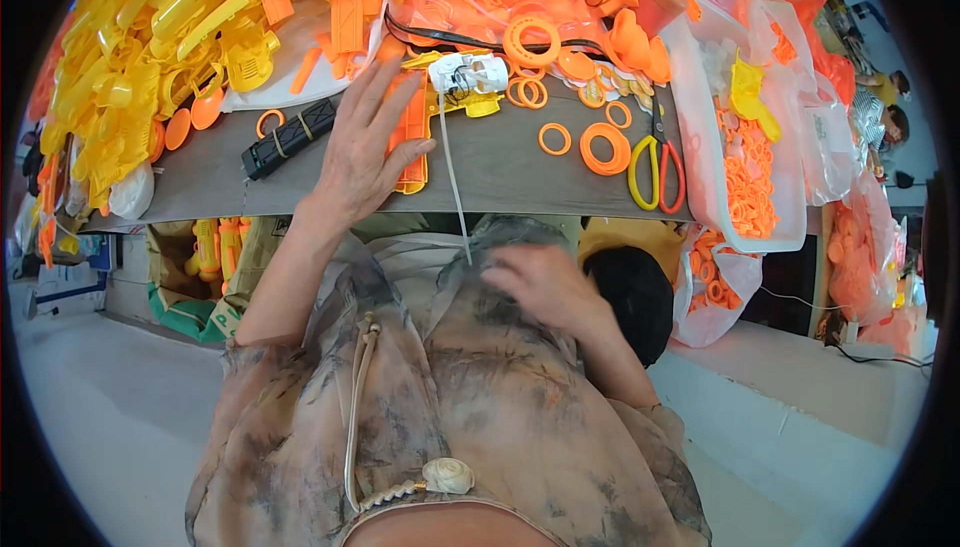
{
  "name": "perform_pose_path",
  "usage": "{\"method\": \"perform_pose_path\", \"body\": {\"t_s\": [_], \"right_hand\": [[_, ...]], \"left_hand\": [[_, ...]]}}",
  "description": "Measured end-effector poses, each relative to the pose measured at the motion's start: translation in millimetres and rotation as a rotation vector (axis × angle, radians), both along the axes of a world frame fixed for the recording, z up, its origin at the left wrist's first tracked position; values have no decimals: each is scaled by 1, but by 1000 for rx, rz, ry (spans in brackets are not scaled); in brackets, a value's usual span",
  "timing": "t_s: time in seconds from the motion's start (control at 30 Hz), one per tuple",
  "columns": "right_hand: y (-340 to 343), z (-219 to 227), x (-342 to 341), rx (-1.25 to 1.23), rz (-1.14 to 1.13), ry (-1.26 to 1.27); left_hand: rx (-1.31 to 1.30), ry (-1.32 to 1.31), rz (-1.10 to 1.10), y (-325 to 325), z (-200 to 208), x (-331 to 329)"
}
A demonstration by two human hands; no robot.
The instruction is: Assembling various plastic components and internal parts of toy guns.
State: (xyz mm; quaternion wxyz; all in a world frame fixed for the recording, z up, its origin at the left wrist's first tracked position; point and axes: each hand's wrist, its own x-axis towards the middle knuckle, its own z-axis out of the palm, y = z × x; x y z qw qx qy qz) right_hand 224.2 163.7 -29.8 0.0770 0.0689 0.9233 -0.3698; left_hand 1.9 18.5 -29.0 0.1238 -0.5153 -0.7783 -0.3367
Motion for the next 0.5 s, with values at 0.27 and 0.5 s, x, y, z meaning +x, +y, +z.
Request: {"method": "perform_pose_path", "body": {"t_s": [0.27,0.5], "right_hand": [[113,15,18,714,-624,327],[119,18,8,648,-746,169]], "left_hand": [[131,-582,-312,-54,18,61],[138,-1594,-180,-27,-41,94]]}}
